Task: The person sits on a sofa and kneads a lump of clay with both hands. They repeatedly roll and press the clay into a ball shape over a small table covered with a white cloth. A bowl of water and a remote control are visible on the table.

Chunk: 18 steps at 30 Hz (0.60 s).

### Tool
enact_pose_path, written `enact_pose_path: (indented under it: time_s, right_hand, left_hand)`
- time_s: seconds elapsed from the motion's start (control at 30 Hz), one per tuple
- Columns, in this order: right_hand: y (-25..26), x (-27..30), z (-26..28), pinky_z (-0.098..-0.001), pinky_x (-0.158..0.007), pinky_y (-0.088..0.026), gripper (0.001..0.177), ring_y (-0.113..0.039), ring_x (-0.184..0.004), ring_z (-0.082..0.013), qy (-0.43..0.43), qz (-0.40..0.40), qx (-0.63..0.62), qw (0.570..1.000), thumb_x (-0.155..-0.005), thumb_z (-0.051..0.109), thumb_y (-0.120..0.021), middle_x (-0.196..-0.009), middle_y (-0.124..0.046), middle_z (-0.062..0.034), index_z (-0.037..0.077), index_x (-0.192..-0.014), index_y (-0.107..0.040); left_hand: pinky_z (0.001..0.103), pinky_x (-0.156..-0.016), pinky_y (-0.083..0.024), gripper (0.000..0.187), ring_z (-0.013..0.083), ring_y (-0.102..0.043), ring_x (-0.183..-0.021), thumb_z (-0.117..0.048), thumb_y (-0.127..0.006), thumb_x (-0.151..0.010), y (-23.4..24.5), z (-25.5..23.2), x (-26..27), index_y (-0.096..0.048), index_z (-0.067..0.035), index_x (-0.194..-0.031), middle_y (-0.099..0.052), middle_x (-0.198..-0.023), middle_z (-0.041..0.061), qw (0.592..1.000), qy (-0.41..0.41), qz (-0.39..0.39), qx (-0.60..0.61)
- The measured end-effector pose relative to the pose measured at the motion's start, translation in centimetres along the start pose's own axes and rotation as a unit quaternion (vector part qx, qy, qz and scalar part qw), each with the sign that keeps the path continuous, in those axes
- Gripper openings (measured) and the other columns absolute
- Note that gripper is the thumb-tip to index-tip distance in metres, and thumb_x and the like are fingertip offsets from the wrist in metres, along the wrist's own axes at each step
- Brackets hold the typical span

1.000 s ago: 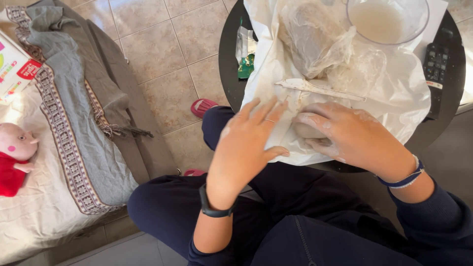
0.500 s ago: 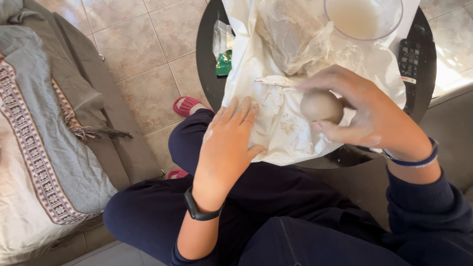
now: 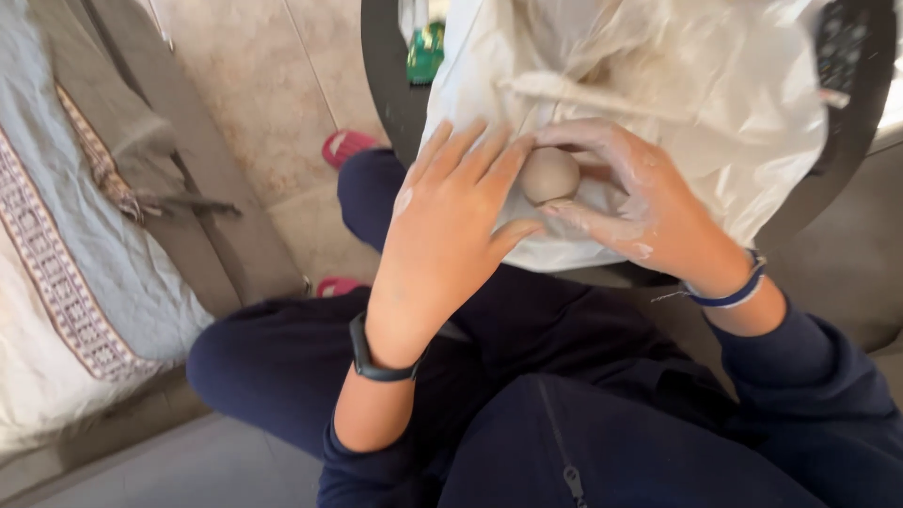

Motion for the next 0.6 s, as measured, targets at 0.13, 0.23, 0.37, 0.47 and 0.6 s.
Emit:
enact_pose_path:
  time_s: [0.13,0.23,0.37,0.47,0.6]
  right_hand:
    - [0.1,0.6,1.2,-0.0396,-0.108,-0.054,0.052,-0.065,-0.129,-0.0294,0.046,0.002,0.135,0.99,-0.09,0.007,-0.079,-0.139,-0.063,-0.0136,0.007,-0.137,-0.057]
    - [0.3,1.3,1.2,-0.0373,-0.107,-0.054,0.05,-0.065,-0.13,-0.0306,0.041,-0.004,0.191,0.981,-0.09,0.008,-0.08,-0.142,-0.063,-0.0155,0.008,-0.136,-0.058]
    - [-0.4,1.1,2.9,-0.0416,-0.108,-0.052,0.057,-0.059,-0.132,-0.0353,0.072,0.005,0.347,0.935,-0.085,0.003,-0.078,-0.145,-0.059,-0.019,-0.001,-0.138,-0.06]
    - [-0.9,1.6,3.2,-0.0453,-0.112,-0.05,0.056,-0.055,-0.135,-0.0372,0.14,0.02,0.413,0.9,-0.08,-0.002,-0.075,-0.142,-0.058,-0.0213,-0.007,-0.134,-0.061]
    - [-0.8,2.8,2.3,-0.0475,-0.116,-0.049,0.051,-0.055,-0.14,-0.0357,0.174,0.037,0.39,0.903,-0.085,-0.003,-0.074,-0.146,-0.058,-0.0176,-0.002,-0.134,-0.061]
  left_hand:
    - [0.049,-0.122,-0.036,0.065,0.0366,-0.052,-0.135,-0.029,-0.082,-0.084,-1.3,-0.1,-0.1,-0.056,0.0,-0.136,-0.061,-0.139,0.017,1.0,-0.003,-0.021,0.02]
    - [0.047,-0.118,-0.041,0.067,0.0365,-0.057,-0.129,-0.025,-0.082,-0.084,-2.0,0.1,0.0,-0.055,0.0,-0.14,-0.065,-0.134,0.017,0.998,0.013,-0.019,0.052]
    - [0.045,-0.107,-0.049,0.071,0.0377,-0.062,-0.121,-0.025,-0.084,-0.085,-1.6,0.3,-0.4,-0.052,-0.002,-0.144,-0.068,-0.126,0.017,0.995,0.002,-0.044,0.093]
    - [0.045,-0.1,-0.052,0.077,0.0376,-0.064,-0.113,-0.023,-0.085,-0.084,-2.0,0.6,-0.4,-0.045,-0.006,-0.147,-0.069,-0.118,0.017,0.989,0.004,-0.036,0.143]
    - [0.044,-0.09,-0.055,0.098,0.0366,-0.069,-0.101,-0.022,-0.087,-0.084,-3.9,1.3,-0.8,-0.027,-0.016,-0.162,-0.073,-0.102,0.013,0.977,0.053,0.054,0.198]
Point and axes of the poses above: each hand's wrist, its own x-axis away from the middle knuckle, its own y-axis out of the back of the hand, z = x × y, the point moved 6 cm from there along -x, towards the middle knuckle
